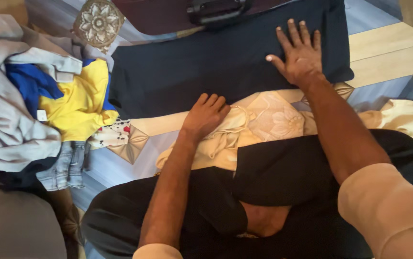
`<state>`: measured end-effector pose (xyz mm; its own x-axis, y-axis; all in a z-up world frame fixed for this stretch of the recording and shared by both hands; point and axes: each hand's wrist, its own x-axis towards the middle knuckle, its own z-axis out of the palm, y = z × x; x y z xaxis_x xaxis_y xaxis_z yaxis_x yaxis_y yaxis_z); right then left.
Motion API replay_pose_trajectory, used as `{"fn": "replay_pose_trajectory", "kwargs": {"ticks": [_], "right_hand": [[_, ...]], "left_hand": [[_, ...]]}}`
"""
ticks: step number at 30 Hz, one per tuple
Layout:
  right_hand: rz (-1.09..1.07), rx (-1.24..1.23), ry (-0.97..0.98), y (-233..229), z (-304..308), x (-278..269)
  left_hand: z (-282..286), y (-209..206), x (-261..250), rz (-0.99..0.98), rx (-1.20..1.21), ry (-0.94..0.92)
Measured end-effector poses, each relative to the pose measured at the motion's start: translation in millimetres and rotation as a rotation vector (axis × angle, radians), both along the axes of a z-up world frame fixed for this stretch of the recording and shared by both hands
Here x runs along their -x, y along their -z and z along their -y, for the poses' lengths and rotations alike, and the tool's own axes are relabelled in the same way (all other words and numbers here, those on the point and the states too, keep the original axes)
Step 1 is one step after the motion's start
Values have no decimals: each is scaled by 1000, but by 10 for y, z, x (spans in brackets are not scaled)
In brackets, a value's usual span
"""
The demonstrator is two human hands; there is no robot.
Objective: The person folds a dark t-shirt and a light-colored button-up shirt on the floor. They smooth the garments, fold them into compact rectangles, and place the folded t-shirt into an open suitcase. The person then begins folding the second shirt.
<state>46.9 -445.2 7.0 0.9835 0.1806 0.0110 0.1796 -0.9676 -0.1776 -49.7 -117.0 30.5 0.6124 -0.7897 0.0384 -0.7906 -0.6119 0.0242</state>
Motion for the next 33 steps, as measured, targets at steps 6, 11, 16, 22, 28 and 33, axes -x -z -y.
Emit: {"fn": "replay_pose_trajectory", "kwargs": {"ticks": [6,11,16,22,28,33], "right_hand": [[225,-125,311,73,237,-84],[-120,-90,275,-332,604,-213],[-192,158,175,-755,1278,-43],[-607,-22,344,-594,1775,479],[-567,-259,368,-536,1714,401],[-494,-39,297,-414,1604,275]], "left_hand": [[140,47,69,24,34,-144],[338,133,56,-70,356,-299],[734,237,105,-104,492,-458],[843,297,108,29,558,-438],[818,286,136,8,571,-465],[784,234,153,31,619,-424]]}}
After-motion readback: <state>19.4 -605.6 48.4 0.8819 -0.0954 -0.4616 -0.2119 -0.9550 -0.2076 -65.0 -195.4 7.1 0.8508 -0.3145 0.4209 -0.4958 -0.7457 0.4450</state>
